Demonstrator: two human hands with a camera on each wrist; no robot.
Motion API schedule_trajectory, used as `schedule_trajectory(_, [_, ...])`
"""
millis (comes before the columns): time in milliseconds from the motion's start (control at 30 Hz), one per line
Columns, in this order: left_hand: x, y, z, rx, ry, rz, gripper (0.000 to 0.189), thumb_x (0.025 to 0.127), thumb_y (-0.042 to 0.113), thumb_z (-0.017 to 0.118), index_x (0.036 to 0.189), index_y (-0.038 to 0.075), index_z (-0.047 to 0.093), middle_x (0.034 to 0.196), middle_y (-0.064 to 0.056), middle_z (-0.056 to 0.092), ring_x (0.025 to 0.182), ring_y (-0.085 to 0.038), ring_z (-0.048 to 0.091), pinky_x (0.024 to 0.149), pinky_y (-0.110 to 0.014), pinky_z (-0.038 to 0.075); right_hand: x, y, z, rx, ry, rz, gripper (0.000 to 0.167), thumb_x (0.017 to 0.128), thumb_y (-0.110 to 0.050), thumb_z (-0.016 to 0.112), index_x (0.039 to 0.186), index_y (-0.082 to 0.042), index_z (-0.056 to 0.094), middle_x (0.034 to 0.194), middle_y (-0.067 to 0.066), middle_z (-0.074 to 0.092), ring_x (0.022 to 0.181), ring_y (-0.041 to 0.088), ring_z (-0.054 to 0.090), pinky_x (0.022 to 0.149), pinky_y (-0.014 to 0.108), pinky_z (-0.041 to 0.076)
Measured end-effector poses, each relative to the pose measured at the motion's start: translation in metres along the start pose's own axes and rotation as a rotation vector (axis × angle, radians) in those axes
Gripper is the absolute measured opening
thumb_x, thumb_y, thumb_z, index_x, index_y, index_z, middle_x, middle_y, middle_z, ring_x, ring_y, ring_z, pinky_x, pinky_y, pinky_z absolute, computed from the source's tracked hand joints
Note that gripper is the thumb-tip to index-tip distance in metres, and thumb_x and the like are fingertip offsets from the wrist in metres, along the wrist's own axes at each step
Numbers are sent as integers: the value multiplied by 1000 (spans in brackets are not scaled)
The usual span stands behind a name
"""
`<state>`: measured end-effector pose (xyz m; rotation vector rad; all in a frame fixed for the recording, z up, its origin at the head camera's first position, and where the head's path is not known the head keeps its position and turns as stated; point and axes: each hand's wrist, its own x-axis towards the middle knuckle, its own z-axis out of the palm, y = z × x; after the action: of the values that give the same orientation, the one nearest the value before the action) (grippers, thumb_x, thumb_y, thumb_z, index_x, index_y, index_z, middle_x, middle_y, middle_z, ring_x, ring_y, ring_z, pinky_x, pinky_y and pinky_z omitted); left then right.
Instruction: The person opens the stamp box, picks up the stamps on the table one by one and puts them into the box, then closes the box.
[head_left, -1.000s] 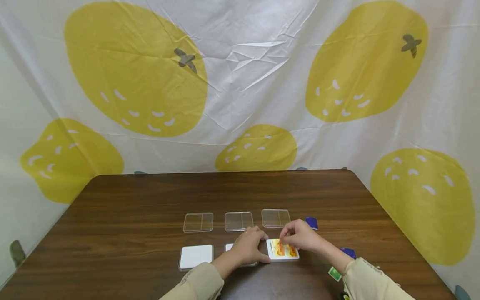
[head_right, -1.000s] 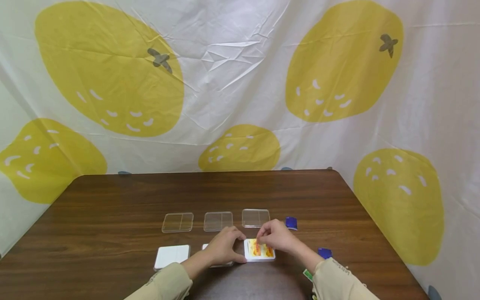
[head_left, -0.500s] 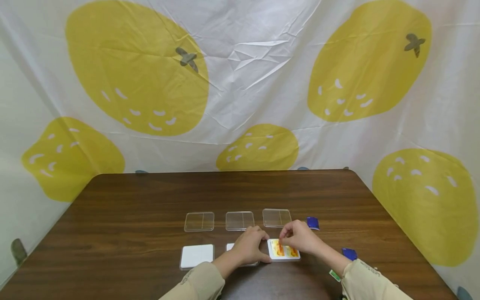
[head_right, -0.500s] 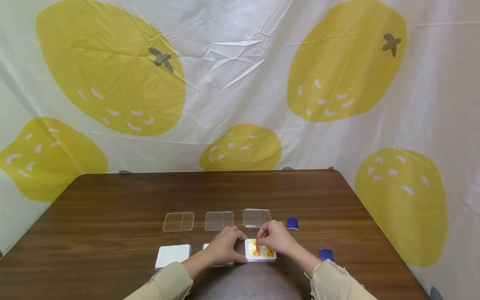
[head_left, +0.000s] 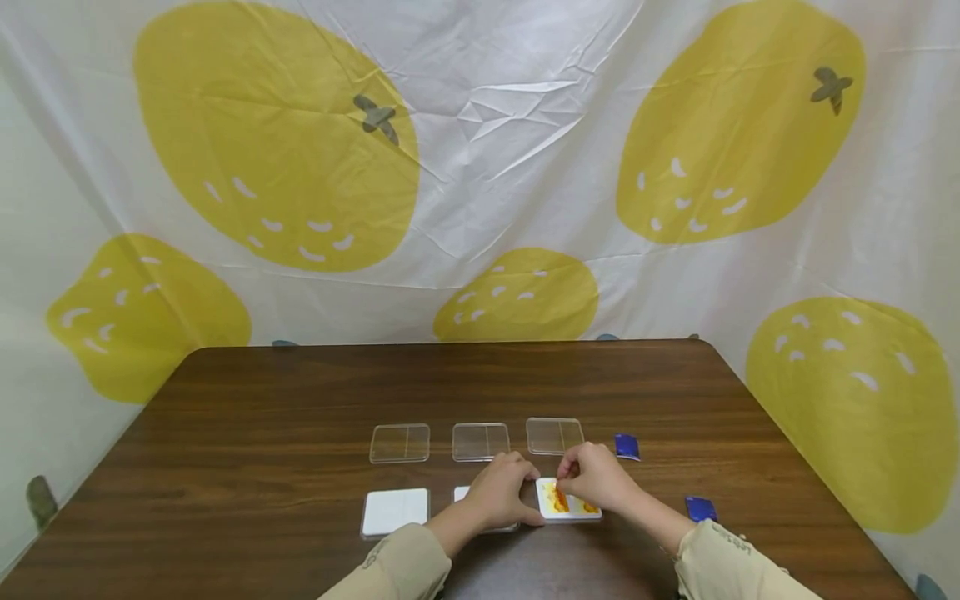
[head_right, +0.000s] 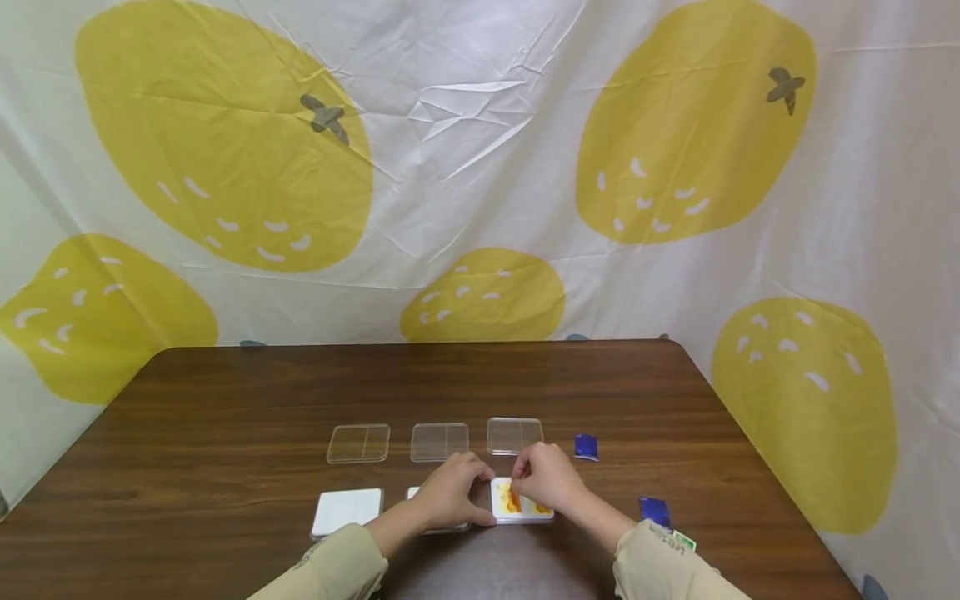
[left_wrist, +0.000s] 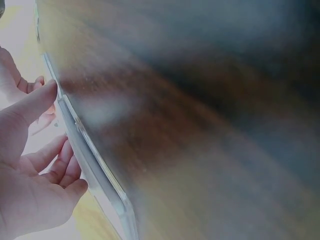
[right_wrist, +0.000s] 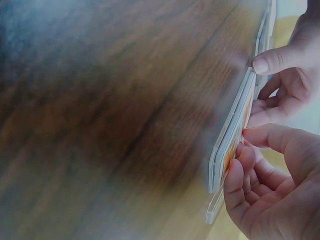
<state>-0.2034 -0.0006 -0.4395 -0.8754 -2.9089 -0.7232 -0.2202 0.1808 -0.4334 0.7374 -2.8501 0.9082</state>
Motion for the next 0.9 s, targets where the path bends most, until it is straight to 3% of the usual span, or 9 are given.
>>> schedule_trajectory(300, [0,1,-2,3,-25,-2,52,59,37,82,99,8,65,92,1,59,85,-12,49,73,-21,42,-1,-3,-4,29,-2,-3,9,68,-2,68,64,-8,62,57,-6,56,53,-1,45,49,18,39])
schedule_trajectory(500, [-4,-2,-13,-45,-62,7,62,62,41,79,108,3,62,99,-4,61,93,-17,53,79,-26,43,-5,-8,-14,59,15,-15,8,71,-1,65,67,-8,63,59,-6,57,54,-1,46,50,18,40])
schedule_trajectory(733, [-24,-20,-27,-57,-57,8,66,63,41,78,112,1,59,111,-10,60,105,-27,52,91,-34,41,-12,-11,-24,69,33,20,7,74,-2,64,69,-8,63,60,-6,55,53,1,44,48,18,39])
schedule_trajectory(900, [-41,-36,-35,-46,-53,27,70,61,41,80,111,-1,58,110,-13,59,103,-30,51,89,-38,41,-17,-9,-29,81,28,33,6,75,-3,64,71,-7,63,61,-5,55,53,1,43,47,18,38])
